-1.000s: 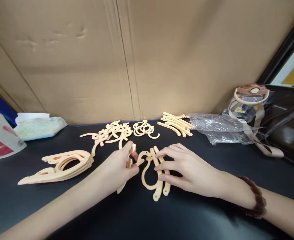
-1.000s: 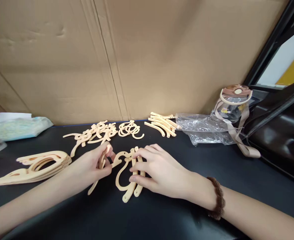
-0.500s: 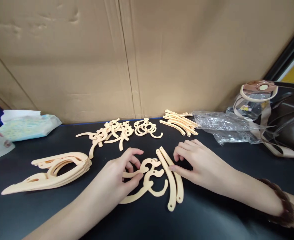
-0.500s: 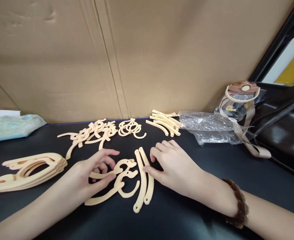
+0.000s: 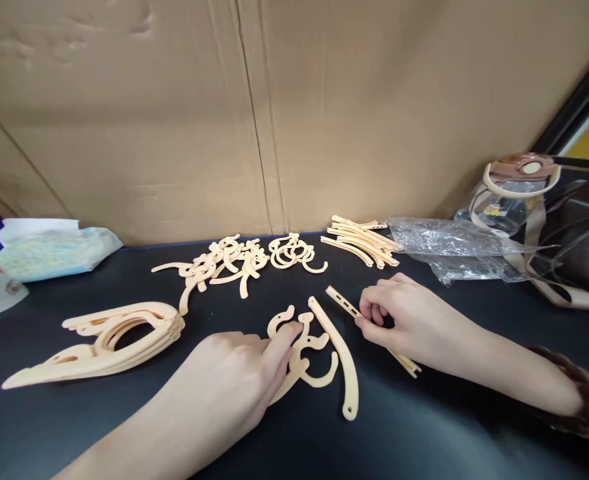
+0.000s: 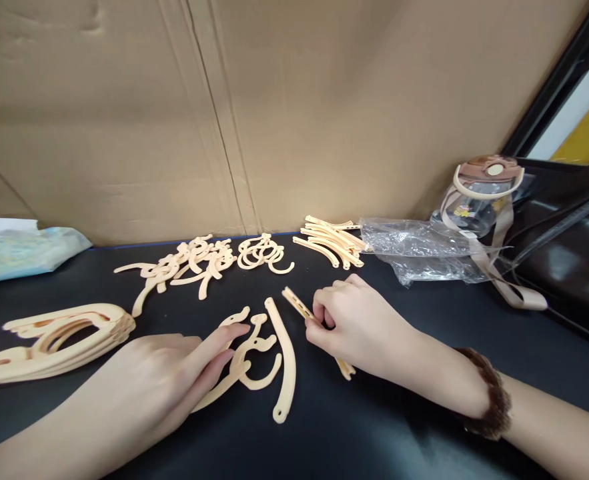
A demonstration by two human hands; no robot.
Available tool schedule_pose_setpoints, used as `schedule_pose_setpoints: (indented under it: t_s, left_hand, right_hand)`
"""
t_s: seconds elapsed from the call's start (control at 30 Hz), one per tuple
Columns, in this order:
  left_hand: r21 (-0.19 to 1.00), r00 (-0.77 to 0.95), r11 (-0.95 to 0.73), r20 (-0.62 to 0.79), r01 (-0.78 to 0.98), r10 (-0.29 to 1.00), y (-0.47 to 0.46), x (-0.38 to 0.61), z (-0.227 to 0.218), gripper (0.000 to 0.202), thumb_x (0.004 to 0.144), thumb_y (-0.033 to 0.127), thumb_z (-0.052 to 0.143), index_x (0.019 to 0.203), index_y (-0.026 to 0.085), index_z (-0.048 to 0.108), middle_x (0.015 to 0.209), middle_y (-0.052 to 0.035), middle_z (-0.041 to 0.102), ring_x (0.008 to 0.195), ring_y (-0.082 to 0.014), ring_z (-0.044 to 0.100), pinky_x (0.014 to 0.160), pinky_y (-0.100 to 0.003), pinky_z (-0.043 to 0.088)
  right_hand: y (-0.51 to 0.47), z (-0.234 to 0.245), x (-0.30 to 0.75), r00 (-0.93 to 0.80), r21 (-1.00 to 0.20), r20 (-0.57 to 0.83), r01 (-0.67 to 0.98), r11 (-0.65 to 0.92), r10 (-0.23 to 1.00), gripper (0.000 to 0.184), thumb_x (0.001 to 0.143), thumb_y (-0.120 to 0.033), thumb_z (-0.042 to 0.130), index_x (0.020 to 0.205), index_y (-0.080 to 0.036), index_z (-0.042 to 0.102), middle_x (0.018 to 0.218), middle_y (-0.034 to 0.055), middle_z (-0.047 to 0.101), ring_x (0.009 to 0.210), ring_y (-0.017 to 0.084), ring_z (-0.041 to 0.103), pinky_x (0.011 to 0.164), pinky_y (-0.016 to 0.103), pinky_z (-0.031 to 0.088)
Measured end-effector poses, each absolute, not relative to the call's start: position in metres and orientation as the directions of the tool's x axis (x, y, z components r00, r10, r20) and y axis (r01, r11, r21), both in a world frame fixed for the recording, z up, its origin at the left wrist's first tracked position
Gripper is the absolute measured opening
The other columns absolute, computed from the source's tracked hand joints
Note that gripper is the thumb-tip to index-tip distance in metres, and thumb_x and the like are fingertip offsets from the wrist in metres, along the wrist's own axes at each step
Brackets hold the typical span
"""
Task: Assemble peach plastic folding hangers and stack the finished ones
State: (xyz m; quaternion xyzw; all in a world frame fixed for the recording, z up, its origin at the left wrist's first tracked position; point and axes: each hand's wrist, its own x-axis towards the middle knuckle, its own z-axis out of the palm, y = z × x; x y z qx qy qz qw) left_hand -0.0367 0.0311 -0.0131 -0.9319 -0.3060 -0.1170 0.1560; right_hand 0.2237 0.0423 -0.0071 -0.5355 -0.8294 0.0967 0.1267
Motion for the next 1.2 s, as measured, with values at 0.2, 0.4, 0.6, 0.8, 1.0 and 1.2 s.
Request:
schedule_pose_setpoints:
  t_s: [0.2, 0.4, 0.6, 0.8, 1.0, 1.2]
  left_hand:
    - [-0.14, 0.846, -0.852, 0.278, 0.505, 0.455, 0.028, -0.038, -0.008, 0.028, 0.1, 0.014, 0.025, 0.114, 0.015, 0.05, 0.051, 0.0058, 0.055, 0.036, -0.0166, 0.051, 0.039, -0.029, 0.028]
    - [0.027, 0.845, -0.881, 0.269, 0.472, 0.461, 0.027, -0.035, -0.005, 0.025, 0.103, 0.019, 0.027, 0.121, 0.017, 0.044, 0.062, 0.0051, 0.061, 0.045, -0.0147, 0.058, 0.044, -0.026, 0.036]
    - [0.121, 0.729, -0.781, 0.298, 0.612, 0.617, 0.029, -0.038, -0.009, 0.018, 0.102, 0.025, 0.035, 0.114, 0.022, 0.047, 0.057, 0.0081, 0.058, 0.043, -0.0128, 0.058, 0.041, -0.024, 0.034]
    - [0.067, 0.688, -0.743, 0.331, 0.666, 0.646, 0.03, -0.036, -0.012, 0.067, 0.083, 0.052, 0.066, 0.136, 0.022, 0.038, 0.1, -0.0046, 0.065, 0.085, -0.0237, 0.067, 0.064, -0.032, 0.053]
    - [0.103, 0.757, -0.797, 0.26, 0.595, 0.599, 0.031, -0.037, -0.015, 0.07, 0.078, 0.054, 0.071, 0.134, 0.021, 0.044, 0.132, -0.0098, 0.054, 0.118, -0.0295, 0.053, 0.095, -0.044, 0.048]
    - [0.144, 0.751, -0.798, 0.275, 0.585, 0.6, 0.029, -0.032, -0.009, 0.023, 0.088, 0.029, 0.063, 0.11, 0.023, 0.061, 0.108, -0.0026, 0.065, 0.097, -0.0229, 0.06, 0.082, -0.038, 0.046]
  right_hand:
    - [0.039, -0.002, 0.221, -0.389, -0.511, 0.187, 0.746, 0.427, 0.902, 0.022, 0.091, -0.027, 0.043, 0.071, -0.021, 0.049, 0.066, -0.0019, 0.058, 0.065, 0.015, 0.051, 0.067, 0.029, 0.037]
    - [0.035, -0.003, 0.222, -0.362, -0.69, 0.205, 0.606, 0.397, 0.909, 0.009, 0.097, -0.031, 0.04, 0.092, -0.023, 0.04, 0.057, -0.0085, 0.054, 0.051, 0.012, 0.047, 0.053, 0.025, 0.034]
    - [0.036, -0.007, 0.223, -0.347, -0.514, 0.314, 0.72, 0.466, 0.883, 0.006, 0.098, -0.029, 0.039, 0.094, -0.025, 0.037, 0.063, -0.0081, 0.046, 0.053, 0.011, 0.042, 0.054, 0.024, 0.033]
    - [0.039, -0.006, 0.224, -0.414, -0.349, 0.128, 0.832, 0.432, 0.901, 0.013, 0.097, -0.019, 0.034, 0.106, -0.024, 0.042, 0.073, -0.0043, 0.058, 0.059, 0.014, 0.054, 0.059, 0.027, 0.035]
    - [0.035, -0.004, 0.222, -0.549, -0.399, 0.063, 0.752, 0.525, 0.834, 0.028, 0.099, -0.039, 0.046, 0.121, -0.023, 0.048, 0.074, -0.0047, 0.057, 0.062, 0.014, 0.054, 0.058, 0.026, 0.036]
    - [0.031, -0.005, 0.22, -0.663, -0.388, 0.213, 0.617, 0.685, 0.717, 0.026, 0.098, -0.039, 0.05, 0.112, -0.019, 0.06, 0.078, -0.0013, 0.056, 0.066, 0.012, 0.052, 0.061, 0.024, 0.037]
